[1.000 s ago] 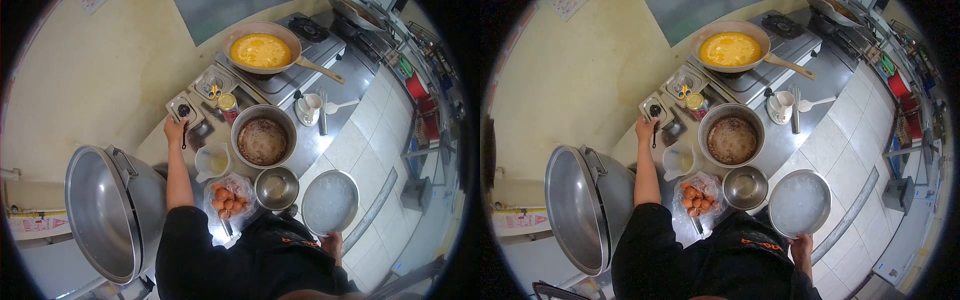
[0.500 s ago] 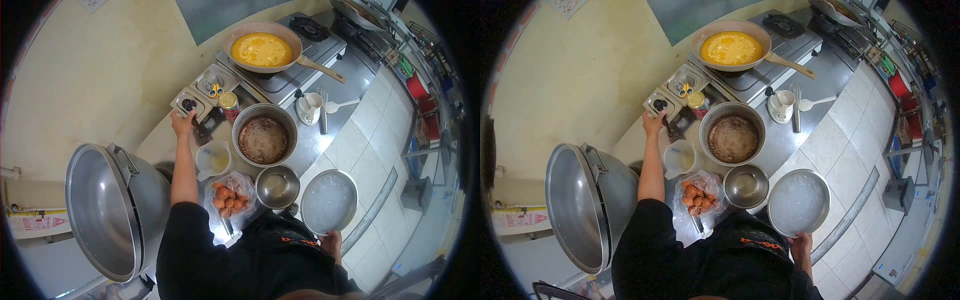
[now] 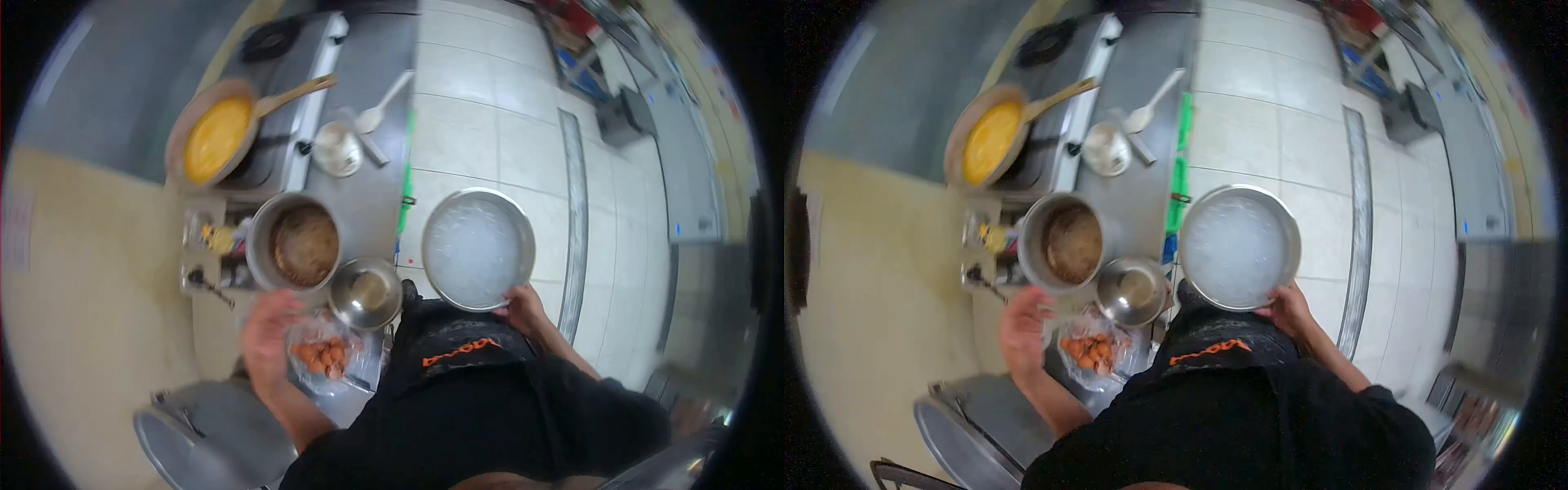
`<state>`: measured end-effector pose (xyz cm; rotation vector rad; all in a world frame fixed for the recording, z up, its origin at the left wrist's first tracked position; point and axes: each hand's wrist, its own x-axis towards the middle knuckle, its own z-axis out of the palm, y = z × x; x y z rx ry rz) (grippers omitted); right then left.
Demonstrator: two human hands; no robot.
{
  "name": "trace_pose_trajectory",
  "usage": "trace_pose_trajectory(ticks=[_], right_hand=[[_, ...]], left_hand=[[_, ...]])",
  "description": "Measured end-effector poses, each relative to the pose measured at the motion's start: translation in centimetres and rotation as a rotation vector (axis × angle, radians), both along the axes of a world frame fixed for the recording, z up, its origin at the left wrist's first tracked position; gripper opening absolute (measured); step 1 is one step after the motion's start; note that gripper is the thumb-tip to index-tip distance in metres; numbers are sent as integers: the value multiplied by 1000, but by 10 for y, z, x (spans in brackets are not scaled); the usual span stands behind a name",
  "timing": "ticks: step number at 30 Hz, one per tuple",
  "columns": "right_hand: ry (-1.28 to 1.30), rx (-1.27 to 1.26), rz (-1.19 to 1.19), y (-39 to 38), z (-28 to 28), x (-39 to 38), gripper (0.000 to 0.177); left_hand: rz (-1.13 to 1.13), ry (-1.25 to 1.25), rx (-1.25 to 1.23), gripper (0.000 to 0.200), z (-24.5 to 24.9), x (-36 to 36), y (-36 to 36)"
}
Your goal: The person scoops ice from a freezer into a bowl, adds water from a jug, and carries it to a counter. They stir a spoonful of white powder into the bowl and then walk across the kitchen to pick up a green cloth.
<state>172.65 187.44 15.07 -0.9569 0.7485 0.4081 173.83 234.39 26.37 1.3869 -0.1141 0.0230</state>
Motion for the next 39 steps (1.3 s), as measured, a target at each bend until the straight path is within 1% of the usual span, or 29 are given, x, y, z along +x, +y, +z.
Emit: trace_pose_trajectory(ticks=[2,4,5,6,7,9,11,13,15,16,18,22,24,26,28,30,31,32,34,35,36,38,39], right_hand=[[-52,77,54,-26,-9,1,64],[-74,131,-30,-50,-8,4,63],[-92,179,-61,-65,-6,5,62],[-119,171,-128,-78,-5,5,62],[-99,185,-148,-94,-5,5,62],[-130,215,-177,-136,-12,10,63],[-169,231,-235,-185,-20,8,65],[-171,225,-298,-236,-25,4,70],[-155,189,-318,-296,-24,5,76],[-172,178,-347,-330,-28,3,76],[-179,226,-359,-403,-36,5,78],[-229,170,-485,-533,-29,13,76],[-225,143,-526,-595,-35,18,76],[-219,122,-622,-663,-47,25,77],[-250,115,-674,-729,-54,37,77],[-273,86,-854,-792,-56,50,77],[-245,52,-927,-819,-54,59,72],[-246,48,-929,-857,-60,66,72],[-256,98,-1016,-923,-66,80,65],[-238,69,-1120,-950,-57,92,57],[-226,52,-1126,-976,-52,101,57],[-286,29,-1294,-1034,-52,115,54],[-294,61,-1335,-1068,-55,122,55]], left_hand=[[-418,149,108,92,9,29,-68],[-987,163,234,116,5,73,-122],[-1046,142,249,116,9,85,-154],[-1141,162,197,119,14,90,-187],[-1239,181,149,122,16,96,-222],[-1454,77,109,126,10,112,-285],[-1639,187,13,125,-11,115,-349],[-1615,350,-8,103,-2,131,-416],[-1693,398,33,99,-2,153,-487],[-1733,410,58,97,-2,162,-521],[-1792,434,95,94,1,180,-596],[-1893,438,160,87,6,219,-731],[-1926,442,185,84,4,244,-794],[-1949,438,210,81,-4,270,-853],[-1971,439,245,77,-11,306,-915],[-1981,438,268,74,-24,347,-980],[-1987,433,280,72,-31,370,-1012],[-1984,429,286,70,-38,394,-1050],[-1983,426,298,69,-42,447,-1125],[-1894,446,293,54,-44,474,-1172],[-1804,471,275,40,-50,496,-1220],[-1645,250,543,42,-77,554,-1325],[-1533,-27,740,46,-91,581,-1386]])
